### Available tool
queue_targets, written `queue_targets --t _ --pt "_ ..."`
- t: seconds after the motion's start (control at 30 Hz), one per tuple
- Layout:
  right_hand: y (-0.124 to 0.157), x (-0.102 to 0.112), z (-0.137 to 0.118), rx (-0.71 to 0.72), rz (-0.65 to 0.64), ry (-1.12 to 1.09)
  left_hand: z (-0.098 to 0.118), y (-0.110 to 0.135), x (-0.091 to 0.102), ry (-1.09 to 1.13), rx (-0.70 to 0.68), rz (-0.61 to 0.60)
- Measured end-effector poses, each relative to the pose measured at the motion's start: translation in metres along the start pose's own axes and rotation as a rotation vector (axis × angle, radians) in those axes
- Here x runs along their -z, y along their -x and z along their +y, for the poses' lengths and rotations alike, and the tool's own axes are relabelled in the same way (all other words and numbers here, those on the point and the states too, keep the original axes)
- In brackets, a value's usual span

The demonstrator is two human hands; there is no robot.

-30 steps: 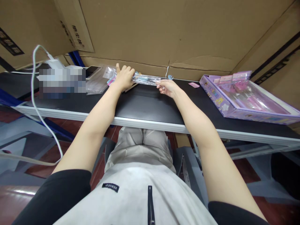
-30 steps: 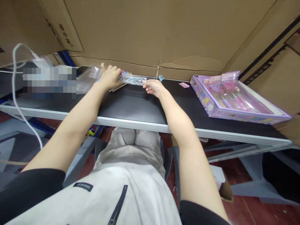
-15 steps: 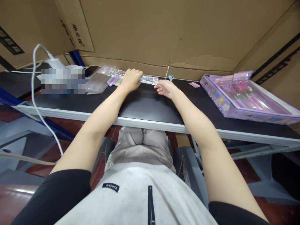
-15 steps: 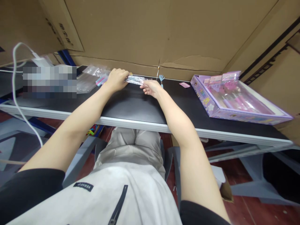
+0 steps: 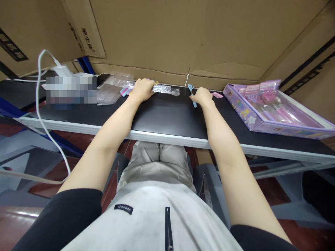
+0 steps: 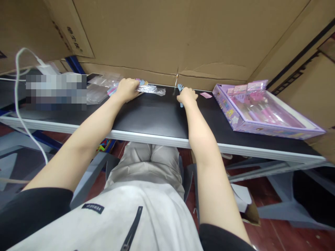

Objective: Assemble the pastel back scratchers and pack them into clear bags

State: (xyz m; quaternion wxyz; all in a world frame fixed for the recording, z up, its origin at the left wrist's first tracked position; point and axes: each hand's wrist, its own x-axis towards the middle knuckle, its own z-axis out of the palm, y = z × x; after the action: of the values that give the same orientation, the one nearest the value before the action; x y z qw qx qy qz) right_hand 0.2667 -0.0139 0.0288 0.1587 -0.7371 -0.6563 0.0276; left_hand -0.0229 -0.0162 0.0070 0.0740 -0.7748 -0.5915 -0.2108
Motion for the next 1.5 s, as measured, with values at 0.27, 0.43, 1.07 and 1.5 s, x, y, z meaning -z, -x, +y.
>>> queue_targets --t 0.27,0.43,1.07,1.5 --pt "-0.004 -0.001 0.004 -0.045 -0.050 0.080 -0.002 -0.001 -0.001 -0.029 0.011 -0.023" --pt "-0.014 -0.005 0.014 -0.050 -0.049 0.146 -0.004 -0.002 -0.004 -0.023 0.005 -0.006" --pt "-0.012 -0.003 0.022 -0.098 -0.057 0.106 -0.008 -0.003 -0.006 -0.011 -0.015 -0.044" --pt "-0.020 -0.007 0.029 -0.015 -0.015 0.064 -0.010 0.001 -0.001 -0.047 0.017 -0.026"
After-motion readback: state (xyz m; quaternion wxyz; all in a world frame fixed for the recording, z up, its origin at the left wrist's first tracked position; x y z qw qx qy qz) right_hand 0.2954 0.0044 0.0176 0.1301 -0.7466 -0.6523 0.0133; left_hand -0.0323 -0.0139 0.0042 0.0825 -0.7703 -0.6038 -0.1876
